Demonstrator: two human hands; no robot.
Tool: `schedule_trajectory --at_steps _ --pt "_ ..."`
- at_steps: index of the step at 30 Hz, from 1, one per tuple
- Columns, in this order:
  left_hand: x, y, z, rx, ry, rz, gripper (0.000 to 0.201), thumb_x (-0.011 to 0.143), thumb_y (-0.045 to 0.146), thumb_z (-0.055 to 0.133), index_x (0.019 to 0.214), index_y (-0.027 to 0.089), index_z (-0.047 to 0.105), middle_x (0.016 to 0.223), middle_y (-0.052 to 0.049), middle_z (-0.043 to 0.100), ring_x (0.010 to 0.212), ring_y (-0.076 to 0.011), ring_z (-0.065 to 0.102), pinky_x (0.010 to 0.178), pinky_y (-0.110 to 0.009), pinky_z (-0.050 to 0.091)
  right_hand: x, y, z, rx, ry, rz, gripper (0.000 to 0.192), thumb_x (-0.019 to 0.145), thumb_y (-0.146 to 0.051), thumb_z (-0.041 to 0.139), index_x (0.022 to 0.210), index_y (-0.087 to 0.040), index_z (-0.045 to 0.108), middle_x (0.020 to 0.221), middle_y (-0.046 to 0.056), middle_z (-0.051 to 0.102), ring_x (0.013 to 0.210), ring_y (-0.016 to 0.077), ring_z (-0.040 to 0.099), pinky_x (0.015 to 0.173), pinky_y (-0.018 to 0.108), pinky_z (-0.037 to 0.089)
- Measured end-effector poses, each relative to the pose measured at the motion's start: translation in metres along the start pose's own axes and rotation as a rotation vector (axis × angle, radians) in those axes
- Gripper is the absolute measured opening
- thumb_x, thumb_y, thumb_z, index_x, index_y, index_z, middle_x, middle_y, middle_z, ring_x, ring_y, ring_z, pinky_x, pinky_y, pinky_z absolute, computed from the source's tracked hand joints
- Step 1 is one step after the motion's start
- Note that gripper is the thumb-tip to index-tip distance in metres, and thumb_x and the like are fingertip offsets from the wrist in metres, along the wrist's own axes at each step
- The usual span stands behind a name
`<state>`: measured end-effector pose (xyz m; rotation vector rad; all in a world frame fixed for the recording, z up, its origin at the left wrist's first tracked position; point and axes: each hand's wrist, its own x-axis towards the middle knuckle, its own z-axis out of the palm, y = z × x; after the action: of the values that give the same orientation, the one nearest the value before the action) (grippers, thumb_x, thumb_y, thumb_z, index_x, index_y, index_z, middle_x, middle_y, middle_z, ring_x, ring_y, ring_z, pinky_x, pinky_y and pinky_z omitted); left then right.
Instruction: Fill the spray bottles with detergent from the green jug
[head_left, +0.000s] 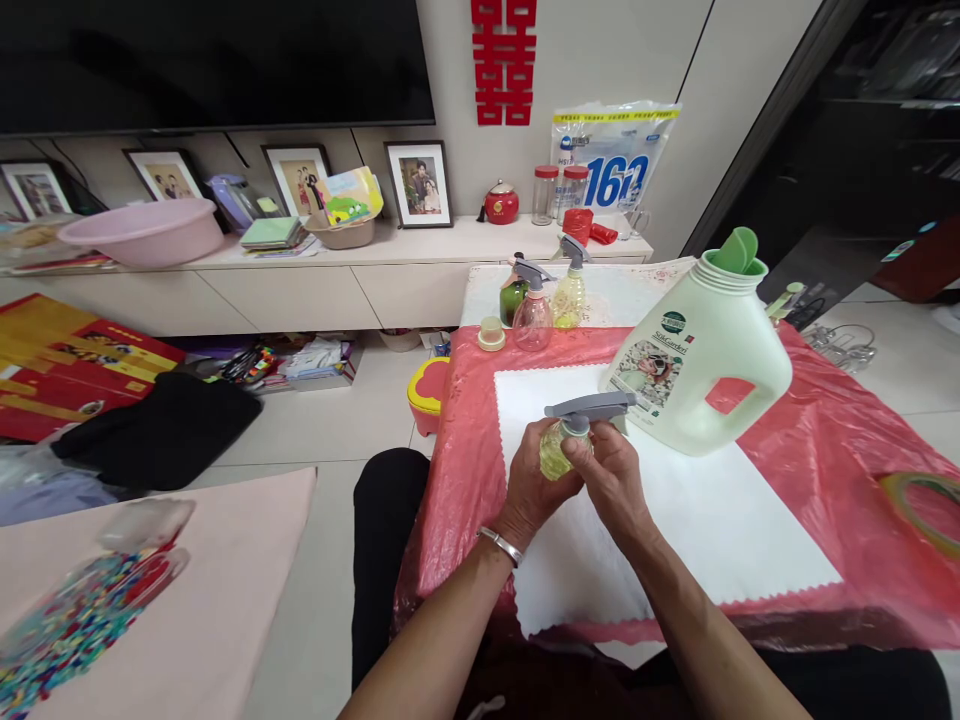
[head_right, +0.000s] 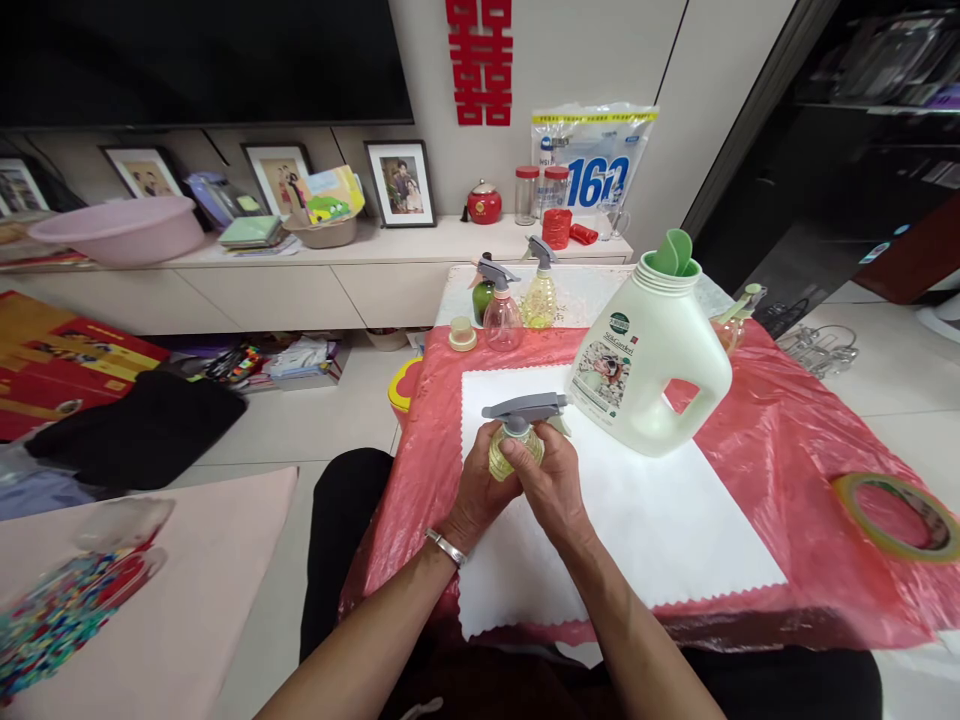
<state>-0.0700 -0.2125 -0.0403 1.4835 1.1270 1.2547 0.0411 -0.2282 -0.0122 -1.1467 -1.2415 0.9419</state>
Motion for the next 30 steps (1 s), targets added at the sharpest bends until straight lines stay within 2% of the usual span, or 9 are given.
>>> schedule_trajectory --at_steps 4,7,12,14,20,25,30 --pt "0.000 -0.002 -0.001 -0.019 -0.021 0.001 0.061 0.069 0.047 0.080 0.118 0.021 0.052 0.111 -0.009 0.070 0.100 -0.0270 0.069 0.088 -0.041 0.055 -0.001 -0.006 -0.006 -0.060 -0.035 -0.016 0.046 0.093 -0.061 0.059 0.105 -0.018 0.069 0.098 0.006 0.062 0.092 0.0183 0.057 0.085 0.030 0.047" --pt "-0.001 -0.005 -0.002 -0.044 -0.031 -0.001 0.062 0.072 0.050 0.078 0.121 0.021 0.052 0.113 -0.008 0.069 0.101 -0.0271 0.069 0.090 -0.042 0.055 -0.001 -0.005 -0.004 -0.081 -0.009 -0.020 0.047 0.093 -0.061 0.059 0.097 -0.015 0.067 0.088 0.005 0.061 0.083 0.0150 0.056 0.079 0.029 0.047" --pt "-0.001 -0.004 -0.003 -0.044 -0.024 -0.001 0.059 0.073 0.047 0.078 0.119 0.021 0.053 0.113 -0.008 0.070 0.099 -0.0259 0.070 0.087 -0.040 0.056 -0.002 -0.001 0.005 -0.124 0.090 -0.053 0.051 0.092 -0.062 0.061 0.106 -0.013 0.065 0.100 0.008 0.063 0.093 0.0160 0.058 0.089 0.033 0.048" --pt "-0.001 -0.003 -0.002 -0.043 -0.022 -0.007 0.058 0.073 0.044 0.079 0.119 0.021 0.053 0.112 -0.007 0.071 0.099 -0.0254 0.070 0.087 -0.040 0.056 -0.002 -0.003 0.006 -0.150 0.095 -0.068 0.051 0.093 -0.062 0.060 0.106 -0.013 0.064 0.098 0.007 0.062 0.093 0.0154 0.058 0.089 0.033 0.048" --pt "-0.001 -0.002 -0.002 -0.035 -0.026 -0.007 0.059 0.072 0.045 0.079 0.118 0.021 0.053 0.110 -0.007 0.071 0.097 -0.0262 0.070 0.085 -0.041 0.057 -0.002 -0.005 0.000 -0.183 0.032 -0.062 0.051 0.094 -0.061 0.059 0.087 -0.011 0.060 0.079 0.002 0.054 0.072 0.0087 0.049 0.067 0.021 0.043" --pt "0.000 -0.001 -0.003 -0.046 -0.036 -0.005 0.057 0.072 0.047 0.077 0.117 0.020 0.053 0.109 -0.007 0.071 0.096 -0.0264 0.070 0.084 -0.041 0.057 -0.003 -0.004 0.003 -0.150 0.075 -0.029 0.050 0.090 -0.061 0.065 0.086 -0.011 0.061 0.081 0.003 0.057 0.075 0.0099 0.052 0.071 0.023 0.045" --pt "-0.001 -0.005 -0.002 -0.051 -0.034 0.003 0.057 0.074 0.045 0.077 0.119 0.021 0.052 0.112 -0.009 0.069 0.098 -0.0270 0.070 0.086 -0.042 0.058 -0.005 -0.007 0.009 -0.083 0.106 -0.009 0.043 0.087 -0.055 0.069 0.098 -0.014 0.069 0.092 0.005 0.063 0.087 0.0149 0.058 0.081 0.029 0.048"
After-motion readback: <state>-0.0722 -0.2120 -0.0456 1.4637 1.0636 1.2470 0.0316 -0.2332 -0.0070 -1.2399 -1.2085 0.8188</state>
